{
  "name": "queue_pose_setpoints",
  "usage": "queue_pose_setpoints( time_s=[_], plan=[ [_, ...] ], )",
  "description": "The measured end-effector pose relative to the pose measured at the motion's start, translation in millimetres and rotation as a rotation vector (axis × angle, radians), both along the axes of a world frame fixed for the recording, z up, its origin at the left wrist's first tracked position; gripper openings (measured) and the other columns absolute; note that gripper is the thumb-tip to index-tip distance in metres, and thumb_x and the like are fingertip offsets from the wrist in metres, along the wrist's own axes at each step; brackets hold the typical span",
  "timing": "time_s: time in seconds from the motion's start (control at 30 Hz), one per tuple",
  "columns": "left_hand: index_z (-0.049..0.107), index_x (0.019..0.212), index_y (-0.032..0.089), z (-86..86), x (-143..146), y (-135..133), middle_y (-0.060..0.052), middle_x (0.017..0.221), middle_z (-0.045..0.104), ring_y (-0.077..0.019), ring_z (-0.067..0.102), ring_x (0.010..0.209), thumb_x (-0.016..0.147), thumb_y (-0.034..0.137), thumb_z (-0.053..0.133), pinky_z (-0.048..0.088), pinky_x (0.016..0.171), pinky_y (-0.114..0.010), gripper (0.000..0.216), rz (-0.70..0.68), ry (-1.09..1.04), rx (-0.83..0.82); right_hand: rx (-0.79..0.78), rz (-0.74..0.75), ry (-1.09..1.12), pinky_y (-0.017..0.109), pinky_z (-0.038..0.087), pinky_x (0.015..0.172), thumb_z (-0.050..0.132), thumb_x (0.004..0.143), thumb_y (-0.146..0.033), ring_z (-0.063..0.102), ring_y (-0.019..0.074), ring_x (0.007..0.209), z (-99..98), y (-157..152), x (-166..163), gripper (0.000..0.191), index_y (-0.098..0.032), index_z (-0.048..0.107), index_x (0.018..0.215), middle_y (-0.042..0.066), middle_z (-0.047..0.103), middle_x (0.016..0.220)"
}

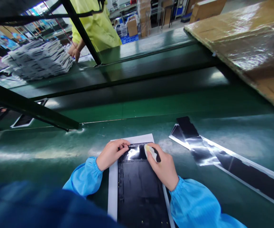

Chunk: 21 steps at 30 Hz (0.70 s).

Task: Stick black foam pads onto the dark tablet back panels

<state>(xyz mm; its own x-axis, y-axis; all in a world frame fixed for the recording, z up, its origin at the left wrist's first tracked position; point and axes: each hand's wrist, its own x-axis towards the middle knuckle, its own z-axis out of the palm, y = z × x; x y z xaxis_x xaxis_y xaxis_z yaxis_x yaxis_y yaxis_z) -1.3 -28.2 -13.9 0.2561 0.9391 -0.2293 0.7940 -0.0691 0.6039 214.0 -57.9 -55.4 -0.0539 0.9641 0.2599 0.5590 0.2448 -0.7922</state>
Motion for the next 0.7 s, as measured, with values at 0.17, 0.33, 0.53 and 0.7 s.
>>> queue_pose_setpoints(
  time_s=[0.17, 0.33, 0.53, 0.7],
  plan=[
    [0.065, 0.093, 0.024, -0.5, 5.6, -2.6, 0.004, 0.085, 0.069, -0.0142, 0.062, 0.073, 0.084, 0.023, 0.061, 0.047, 0.072, -0.025, 0.01, -0.022, 0.195, 0.013, -0.015, -0.009, 0.002, 0.024, 0.038, 0.036, 0.051, 0.086, -0.031, 0.04, 0.0081, 0.028, -2.3, -0.9, 0.9, 0.018, -0.022, 0.061, 0.099, -0.004, 0.071, 0.076],
    [0.064, 0.086, 0.025, 1.9, 8.4, -3.8, 0.003, 0.088, 0.068, -0.0168, 0.063, 0.082, 0.088, 0.029, 0.057, 0.045, 0.07, -0.026, 0.008, -0.038, 0.361, 0.044, -0.034, -0.009, 0.002, 0.024, 0.039, 0.038, 0.05, 0.086, -0.032, 0.041, 0.0083, 0.029, -1.9, -1.0, 1.0, 0.019, -0.023, 0.061, 0.099, -0.005, 0.071, 0.075],
    [0.063, 0.083, 0.024, 5.0, 6.2, -2.7, 0.002, 0.086, 0.066, -0.0155, 0.062, 0.079, 0.09, 0.027, 0.053, 0.043, 0.071, -0.025, 0.013, -0.064, 0.305, 0.038, -0.046, -0.012, 0.0, 0.024, 0.041, 0.039, 0.052, 0.084, -0.032, 0.045, 0.009, 0.03, 0.1, 0.5, 0.3, 0.02, -0.023, 0.062, 0.099, -0.005, 0.071, 0.076],
    [0.062, 0.081, 0.024, 3.3, 3.3, -2.5, 0.002, 0.084, 0.067, -0.0166, 0.061, 0.078, 0.089, 0.027, 0.051, 0.044, 0.071, -0.026, 0.014, -0.049, 0.209, 0.031, -0.049, -0.012, -0.004, 0.024, 0.038, 0.037, 0.052, 0.085, -0.032, 0.041, 0.0085, 0.028, -2.6, -0.1, 0.7, 0.021, -0.022, 0.062, 0.1, -0.005, 0.069, 0.071]
  ],
)
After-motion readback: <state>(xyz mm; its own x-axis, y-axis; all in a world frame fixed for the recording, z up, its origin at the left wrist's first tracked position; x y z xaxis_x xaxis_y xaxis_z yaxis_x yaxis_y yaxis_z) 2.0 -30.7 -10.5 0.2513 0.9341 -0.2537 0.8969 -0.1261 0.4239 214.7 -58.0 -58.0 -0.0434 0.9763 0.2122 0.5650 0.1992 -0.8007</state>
